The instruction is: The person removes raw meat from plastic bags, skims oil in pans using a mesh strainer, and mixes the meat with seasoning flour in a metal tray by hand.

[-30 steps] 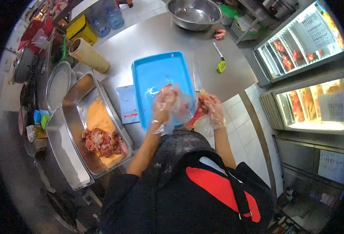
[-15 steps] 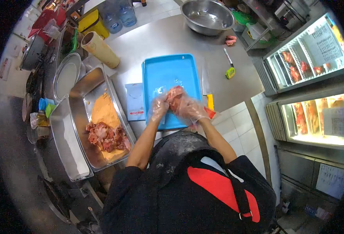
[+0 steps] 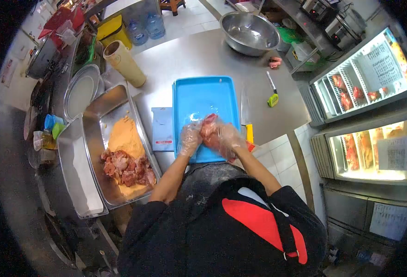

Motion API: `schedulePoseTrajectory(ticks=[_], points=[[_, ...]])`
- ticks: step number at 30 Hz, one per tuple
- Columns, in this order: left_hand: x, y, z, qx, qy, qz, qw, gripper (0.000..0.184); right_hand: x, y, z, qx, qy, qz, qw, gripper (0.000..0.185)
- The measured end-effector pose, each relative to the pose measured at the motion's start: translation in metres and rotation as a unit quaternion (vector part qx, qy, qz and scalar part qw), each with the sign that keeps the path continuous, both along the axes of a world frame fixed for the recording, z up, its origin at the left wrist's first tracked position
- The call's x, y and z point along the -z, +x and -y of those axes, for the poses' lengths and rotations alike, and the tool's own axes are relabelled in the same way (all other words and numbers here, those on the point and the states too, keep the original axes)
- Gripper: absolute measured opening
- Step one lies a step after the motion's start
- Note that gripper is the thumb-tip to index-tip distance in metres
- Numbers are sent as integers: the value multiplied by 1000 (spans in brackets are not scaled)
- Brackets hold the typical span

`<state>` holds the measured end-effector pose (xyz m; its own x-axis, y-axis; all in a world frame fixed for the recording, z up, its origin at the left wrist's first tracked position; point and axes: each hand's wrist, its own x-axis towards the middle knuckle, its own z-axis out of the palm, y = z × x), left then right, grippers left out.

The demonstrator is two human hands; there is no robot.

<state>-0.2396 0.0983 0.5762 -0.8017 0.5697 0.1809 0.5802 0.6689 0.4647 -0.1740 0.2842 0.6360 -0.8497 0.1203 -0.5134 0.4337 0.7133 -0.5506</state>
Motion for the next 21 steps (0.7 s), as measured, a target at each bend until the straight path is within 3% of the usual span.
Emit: schedulePoseTrajectory(ticks=[2,4,6,7,9,12,13,16,19,20,21], points=[[-2,-4,-3,0,22,8,1000,41,81,7,-16,-151,204,-167,953,35],[-16,2,-7,21,53,28,998,43,67,13,-10,-160,243,-230,929,32],[-48,11,-19,8,41,73,996,50,13,17,1,-28,128,-200,971,30],[-58,15,-26,0,35,96,995,54,-6,14,6,-25,125,-166,978,30],[-27,11,-37,22,131,66,989,59,-26,4,19,-30,116,-101,988,29],[-20,8,-30,1,100,79,992,61,-22,5,16,-172,108,-133,970,27],[-23,9,-32,-4,62,97,993,60,-22,5,15,-158,113,-120,974,28],[-28,11,-33,-18,139,125,982,52,-12,4,10,-117,126,-92,981,30],[17,12,-26,-31,181,18,983,41,24,6,2,-90,106,-109,984,32],[24,13,-25,-48,193,31,980,36,29,8,-1,-83,96,-113,985,33],[23,15,-25,-66,204,42,976,32,-6,6,5,-96,73,-98,988,34]])
